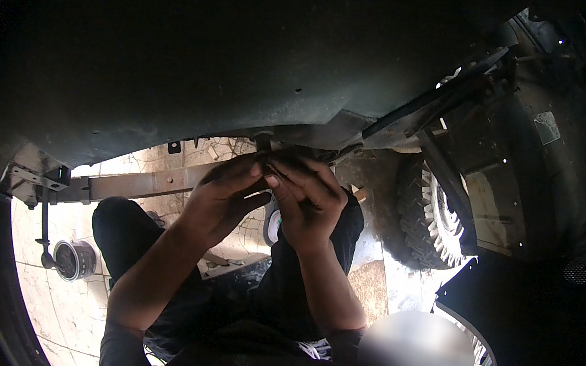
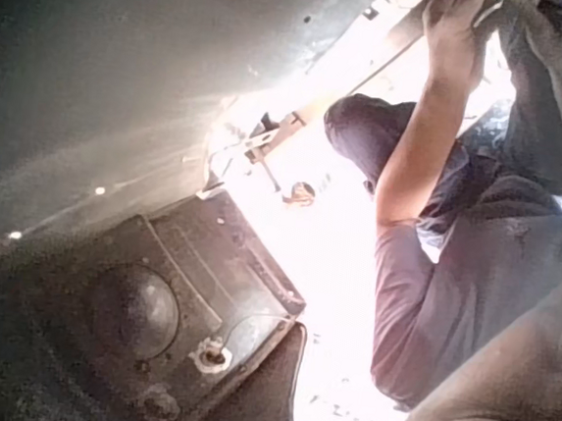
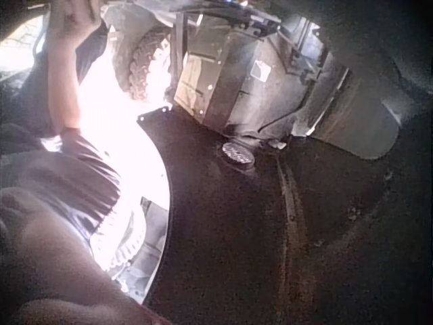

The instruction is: The person sits under a vehicle and uses a small tool to scrape and clean a metal undercarriage beam. They repeatedly scrape the surface, pause to inspect the area, and continue cleaning the same section.

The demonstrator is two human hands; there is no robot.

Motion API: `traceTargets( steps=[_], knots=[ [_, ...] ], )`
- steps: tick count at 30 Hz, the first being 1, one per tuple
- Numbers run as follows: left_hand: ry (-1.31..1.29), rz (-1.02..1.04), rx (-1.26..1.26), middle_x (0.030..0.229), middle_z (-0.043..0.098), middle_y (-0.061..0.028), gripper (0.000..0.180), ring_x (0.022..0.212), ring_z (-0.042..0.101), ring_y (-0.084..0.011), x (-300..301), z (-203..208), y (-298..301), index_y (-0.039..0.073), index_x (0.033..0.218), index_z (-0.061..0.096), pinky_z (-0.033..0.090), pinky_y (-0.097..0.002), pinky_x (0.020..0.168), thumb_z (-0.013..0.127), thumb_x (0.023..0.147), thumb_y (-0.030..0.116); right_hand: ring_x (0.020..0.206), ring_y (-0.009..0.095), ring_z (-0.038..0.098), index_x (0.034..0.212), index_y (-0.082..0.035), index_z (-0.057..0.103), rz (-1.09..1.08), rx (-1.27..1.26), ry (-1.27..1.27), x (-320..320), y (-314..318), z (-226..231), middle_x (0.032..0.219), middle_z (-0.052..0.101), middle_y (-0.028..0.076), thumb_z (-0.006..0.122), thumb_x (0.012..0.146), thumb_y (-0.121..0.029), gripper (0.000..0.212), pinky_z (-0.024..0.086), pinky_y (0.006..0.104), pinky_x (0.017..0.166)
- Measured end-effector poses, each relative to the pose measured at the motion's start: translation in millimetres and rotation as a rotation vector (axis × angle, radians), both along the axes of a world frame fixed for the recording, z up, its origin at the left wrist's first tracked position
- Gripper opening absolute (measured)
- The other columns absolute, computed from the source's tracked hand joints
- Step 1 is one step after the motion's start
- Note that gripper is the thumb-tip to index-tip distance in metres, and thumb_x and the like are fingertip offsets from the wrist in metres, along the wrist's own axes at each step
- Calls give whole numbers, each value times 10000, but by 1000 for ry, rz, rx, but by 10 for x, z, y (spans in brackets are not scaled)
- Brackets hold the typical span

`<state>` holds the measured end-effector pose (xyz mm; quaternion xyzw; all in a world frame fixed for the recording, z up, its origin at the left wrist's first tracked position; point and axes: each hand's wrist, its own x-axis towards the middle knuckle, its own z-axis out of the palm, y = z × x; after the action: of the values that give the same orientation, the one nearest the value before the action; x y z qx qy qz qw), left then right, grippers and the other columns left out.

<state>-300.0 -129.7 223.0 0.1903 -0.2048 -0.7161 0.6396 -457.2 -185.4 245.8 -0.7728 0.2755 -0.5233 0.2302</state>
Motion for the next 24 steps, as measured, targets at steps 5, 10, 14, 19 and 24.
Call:
traceTargets(
  steps=[5,10,14,19,24],
  knots=[
    [70,-15,-20,1319,637,-160,382,1262,605,-244,-9,-53,-40,-42,1367,568,481,-380,1103,603,1053,173,906,192,720,1076,-11,791,-57,-36,40,16,81,48,1038,738,111,818,830,-19,248,545,287,806],
    [103,-18,-64,1306,644,-161,369,1241,621,-253,33,-14,-22,-59,1343,579,498,-384,1092,609,1049,161,820,205,738,1071,-42,806,-73,-170,109,90,74,159,1032,731,120,816,855,-82,221,564,293,713],
    [175,-18,-73,1305,646,-161,352,1231,631,-252,19,-82,-58,-59,1326,590,511,-389,1077,615,1046,152,768,198,720,1020,-21,807,-129,-168,128,26,114,111,993,724,115,802,863,-86,170,551,287,677],
    [-116,115,-27,1313,642,-158,383,1242,617,-253,-63,-65,15,-58,1340,570,487,-382,1101,638,1036,165,754,180,715,981,-9,806,-141,-195,147,166,38,244,969,722,110,838,817,-49,172,544,281,661],
    [84,14,28,1303,642,-147,429,1262,597,-251,-26,-60,-59,-32,1364,547,457,-399,1116,656,1029,212,841,199,723,927,-9,790,-130,-198,109,-45,89,77,1023,730,115,852,792,-52,154,549,281,746]
  ],
)
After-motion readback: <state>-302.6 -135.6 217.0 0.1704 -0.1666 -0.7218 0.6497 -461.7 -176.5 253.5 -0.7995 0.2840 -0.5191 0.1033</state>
